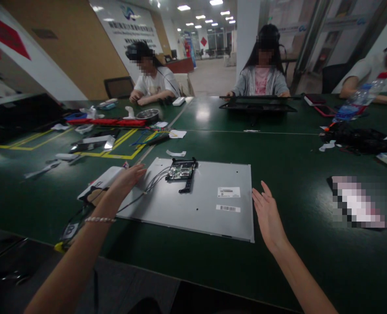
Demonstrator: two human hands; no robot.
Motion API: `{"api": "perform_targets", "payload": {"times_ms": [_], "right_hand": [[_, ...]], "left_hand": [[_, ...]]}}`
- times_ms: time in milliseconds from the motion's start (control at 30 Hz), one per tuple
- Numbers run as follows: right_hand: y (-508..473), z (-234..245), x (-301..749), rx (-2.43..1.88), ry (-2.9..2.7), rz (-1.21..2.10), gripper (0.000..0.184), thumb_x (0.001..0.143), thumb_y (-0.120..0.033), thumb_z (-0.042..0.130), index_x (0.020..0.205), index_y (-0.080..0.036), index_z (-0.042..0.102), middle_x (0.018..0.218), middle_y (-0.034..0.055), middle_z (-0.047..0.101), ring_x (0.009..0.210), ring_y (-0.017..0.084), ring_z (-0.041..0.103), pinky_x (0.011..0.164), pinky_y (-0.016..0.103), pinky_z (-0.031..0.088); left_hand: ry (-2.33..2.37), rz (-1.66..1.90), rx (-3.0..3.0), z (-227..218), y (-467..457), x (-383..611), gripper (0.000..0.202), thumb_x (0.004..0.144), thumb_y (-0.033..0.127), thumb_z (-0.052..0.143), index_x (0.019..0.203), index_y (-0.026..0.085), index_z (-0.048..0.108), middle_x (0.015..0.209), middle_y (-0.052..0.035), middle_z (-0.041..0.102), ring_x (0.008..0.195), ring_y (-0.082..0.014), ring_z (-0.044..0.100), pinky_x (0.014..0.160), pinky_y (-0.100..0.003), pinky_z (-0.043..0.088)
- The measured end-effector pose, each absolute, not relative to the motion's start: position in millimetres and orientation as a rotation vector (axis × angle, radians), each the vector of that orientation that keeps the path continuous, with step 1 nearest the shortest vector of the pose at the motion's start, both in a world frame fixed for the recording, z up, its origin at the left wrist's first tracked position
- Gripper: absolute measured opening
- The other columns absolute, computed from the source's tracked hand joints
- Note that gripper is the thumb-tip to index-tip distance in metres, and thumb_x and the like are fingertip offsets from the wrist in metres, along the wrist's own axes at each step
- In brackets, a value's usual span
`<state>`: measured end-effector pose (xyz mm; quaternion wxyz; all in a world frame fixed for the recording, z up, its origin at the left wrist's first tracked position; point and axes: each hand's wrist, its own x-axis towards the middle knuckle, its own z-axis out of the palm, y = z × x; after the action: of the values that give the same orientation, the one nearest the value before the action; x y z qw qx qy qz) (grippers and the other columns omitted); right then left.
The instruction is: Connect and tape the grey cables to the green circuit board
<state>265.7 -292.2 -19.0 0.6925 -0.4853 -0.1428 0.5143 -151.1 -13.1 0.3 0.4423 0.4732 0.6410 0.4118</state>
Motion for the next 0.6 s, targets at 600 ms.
{"api": "perform_targets", "payload": {"times_ms": [600], "right_hand": [[-308.6,-47.5,307.6,-1.243,-0.458,1.096,0.072,0.079,-0.048,0.069,0.144,-0.032,0.042,0.146,0.0074,0.050,0.141,0.026,0.037,0.120,0.042,0.021]], "left_hand": [[1.512,0.925,1.274,-10.1,-43.6,-130.3,0.041,0.077,0.043,0.063,0.111,0.020,0.062,0.125,-0.0122,0.063,0.123,-0.0246,0.056,0.103,-0.032,0.045]]}}
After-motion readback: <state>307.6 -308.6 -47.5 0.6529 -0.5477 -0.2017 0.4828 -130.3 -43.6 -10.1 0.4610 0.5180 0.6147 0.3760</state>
